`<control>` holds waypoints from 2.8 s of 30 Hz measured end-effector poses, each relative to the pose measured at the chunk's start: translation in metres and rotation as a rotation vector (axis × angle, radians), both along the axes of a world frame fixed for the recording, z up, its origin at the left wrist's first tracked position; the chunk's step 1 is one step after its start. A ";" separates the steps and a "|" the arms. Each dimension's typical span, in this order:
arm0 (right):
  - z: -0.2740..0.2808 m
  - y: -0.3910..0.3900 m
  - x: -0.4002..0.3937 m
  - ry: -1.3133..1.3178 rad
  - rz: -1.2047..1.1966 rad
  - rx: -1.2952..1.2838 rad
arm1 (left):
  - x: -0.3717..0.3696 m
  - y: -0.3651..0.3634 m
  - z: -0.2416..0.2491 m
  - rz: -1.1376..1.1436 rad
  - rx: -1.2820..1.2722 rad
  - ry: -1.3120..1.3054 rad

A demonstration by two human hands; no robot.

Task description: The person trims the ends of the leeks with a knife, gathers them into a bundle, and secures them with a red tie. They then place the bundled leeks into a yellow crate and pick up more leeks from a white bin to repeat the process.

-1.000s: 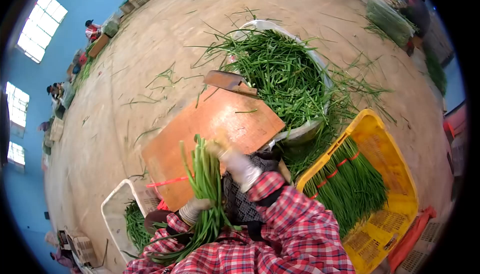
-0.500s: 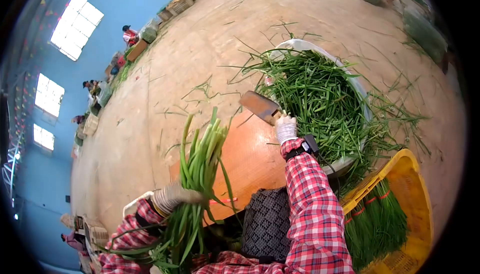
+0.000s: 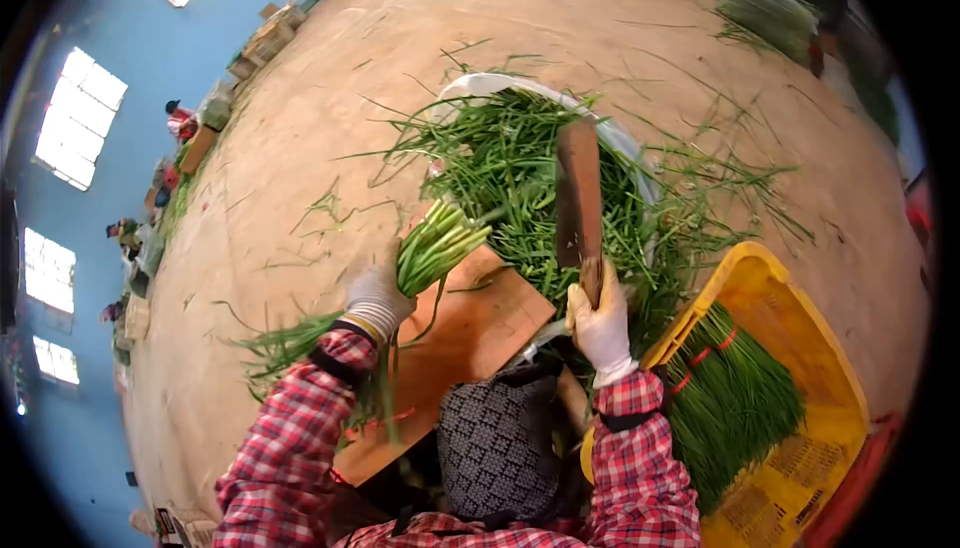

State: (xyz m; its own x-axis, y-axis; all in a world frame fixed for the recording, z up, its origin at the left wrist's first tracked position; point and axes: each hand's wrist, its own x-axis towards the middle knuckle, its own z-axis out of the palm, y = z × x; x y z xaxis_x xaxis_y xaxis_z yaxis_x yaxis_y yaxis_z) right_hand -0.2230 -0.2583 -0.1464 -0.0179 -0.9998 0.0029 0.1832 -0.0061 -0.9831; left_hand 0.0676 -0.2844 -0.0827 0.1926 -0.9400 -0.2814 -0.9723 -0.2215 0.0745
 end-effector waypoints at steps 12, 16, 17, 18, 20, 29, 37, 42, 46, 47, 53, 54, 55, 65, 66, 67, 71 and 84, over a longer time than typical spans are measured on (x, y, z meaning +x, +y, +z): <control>0.002 0.064 0.044 0.865 0.328 -0.225 | 0.011 0.011 -0.088 0.017 0.238 0.148; -0.006 0.053 0.052 0.990 0.393 -0.150 | 0.011 0.013 -0.094 0.011 0.245 0.165; -0.007 0.051 0.055 1.009 0.414 -0.146 | 0.011 0.015 -0.095 0.011 0.249 0.168; -0.004 0.052 0.060 1.061 0.400 -0.156 | 0.011 0.015 -0.096 0.007 0.220 0.157; -0.004 0.052 0.070 1.097 0.404 -0.138 | 0.010 0.017 -0.097 0.003 0.197 0.156; 0.003 0.019 0.087 1.096 0.486 -0.006 | 0.008 0.014 -0.095 -0.010 0.214 0.071; -0.056 -0.033 0.154 1.011 0.319 0.060 | 0.003 0.032 -0.107 -0.057 0.041 0.008; -0.056 -0.068 0.123 0.822 0.214 0.073 | 0.007 0.027 -0.107 0.019 0.085 0.068; -0.015 -0.023 0.057 0.703 0.099 0.087 | 0.012 0.011 -0.107 0.070 0.111 0.094; -0.011 -0.012 0.047 0.670 0.201 0.117 | 0.011 0.010 -0.106 0.061 0.116 0.086; -0.049 0.030 0.075 0.753 0.390 0.074 | 0.005 0.017 -0.103 0.065 0.087 0.009; -0.064 0.025 0.084 0.797 0.337 0.062 | 0.008 0.017 -0.105 0.044 0.069 0.032; -0.072 0.018 0.091 0.836 0.280 0.050 | 0.011 0.016 -0.104 0.019 0.050 0.050; -0.034 -0.057 0.074 0.499 0.284 0.075 | 0.067 0.000 0.063 -0.118 -0.713 0.394; -0.015 -0.053 0.082 0.455 0.388 0.038 | 0.069 0.005 0.093 -0.107 -0.756 0.479; -0.049 -0.057 0.107 0.388 0.303 -0.296 | 0.071 0.011 0.123 -0.101 -0.803 0.565; -0.043 -0.040 0.197 -0.031 0.664 0.257 | 0.077 0.045 0.215 0.096 -0.899 0.388; -0.059 -0.038 0.091 1.102 0.120 0.015 | 0.148 0.231 0.302 0.163 -1.311 1.029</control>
State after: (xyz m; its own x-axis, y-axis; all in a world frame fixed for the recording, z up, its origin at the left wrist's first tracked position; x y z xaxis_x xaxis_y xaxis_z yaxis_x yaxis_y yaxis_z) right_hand -0.1319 -0.2963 -0.2051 0.0844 -0.9950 -0.0543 -0.7932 -0.0341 -0.6080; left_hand 0.2159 -0.0532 0.2191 0.5522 -0.6156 0.5622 -0.3788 0.4154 0.8270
